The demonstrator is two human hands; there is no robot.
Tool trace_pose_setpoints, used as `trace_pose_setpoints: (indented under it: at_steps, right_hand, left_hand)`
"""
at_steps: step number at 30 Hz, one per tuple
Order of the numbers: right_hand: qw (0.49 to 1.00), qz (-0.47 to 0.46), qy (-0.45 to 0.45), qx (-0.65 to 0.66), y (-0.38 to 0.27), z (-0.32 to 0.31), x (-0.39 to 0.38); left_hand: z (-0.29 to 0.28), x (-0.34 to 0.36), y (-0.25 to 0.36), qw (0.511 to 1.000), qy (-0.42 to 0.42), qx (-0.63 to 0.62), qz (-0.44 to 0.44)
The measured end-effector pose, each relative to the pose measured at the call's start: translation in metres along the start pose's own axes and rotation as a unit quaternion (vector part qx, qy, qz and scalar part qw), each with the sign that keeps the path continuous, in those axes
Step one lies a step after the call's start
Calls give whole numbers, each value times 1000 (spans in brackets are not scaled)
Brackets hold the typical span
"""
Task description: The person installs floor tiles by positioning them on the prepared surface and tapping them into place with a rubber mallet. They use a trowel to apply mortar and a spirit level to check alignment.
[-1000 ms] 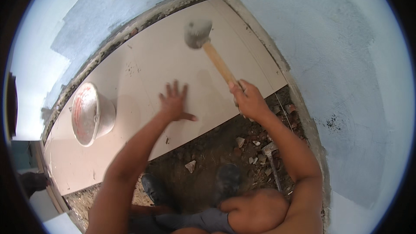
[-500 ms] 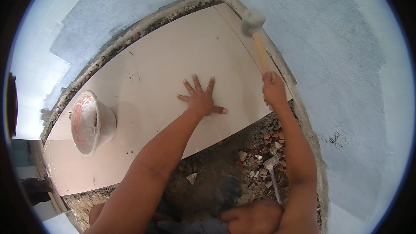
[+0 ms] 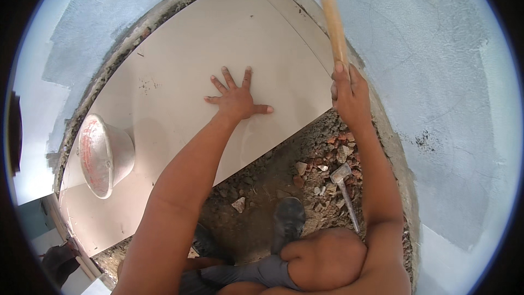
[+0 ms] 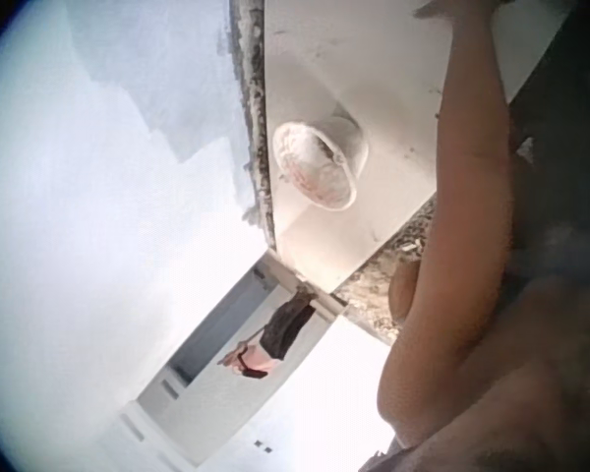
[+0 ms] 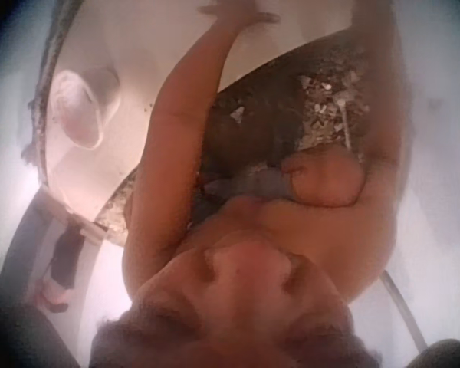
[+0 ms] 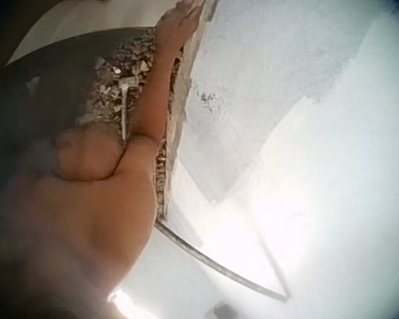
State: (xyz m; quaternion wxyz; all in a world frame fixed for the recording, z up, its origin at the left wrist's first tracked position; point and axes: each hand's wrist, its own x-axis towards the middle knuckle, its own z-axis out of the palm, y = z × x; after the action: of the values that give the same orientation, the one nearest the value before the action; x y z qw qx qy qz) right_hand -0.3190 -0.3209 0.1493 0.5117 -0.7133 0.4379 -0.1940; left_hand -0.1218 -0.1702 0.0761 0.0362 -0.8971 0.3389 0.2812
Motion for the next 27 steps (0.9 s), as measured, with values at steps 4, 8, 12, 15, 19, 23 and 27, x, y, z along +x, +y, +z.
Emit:
trace_pose_setpoints:
  at_steps: [4,8,12,15,19,23,27]
  right_hand:
    - [943,-213,159,-201,113,10,-7]
    - [979,-70,-40,-189,61,10,2]
    - [996,-38,-41,-63,22,10,-17]
    - [986,-91,-2,-140,77,12,-23]
    - [966,32,-85,-243,77,13,0]
    - [960,109,-151,-210,66,-1,0]
    - [978,67,-132,-144,115,-8,-36]
  left_hand:
    - [0,-2,19,1000,-22,-4,12]
    - [-2,-1,10,1000,-13,-9,-14]
    - [3,-3,8,1000,5,-9,-6]
    - [4,-5,20,1000,3,-12,11]
    - [6,-3,9,1000,16,-10,13]
    - [16,-1,-46,993,64,36,97]
    - [58,-23,-140,980,187,38,52]
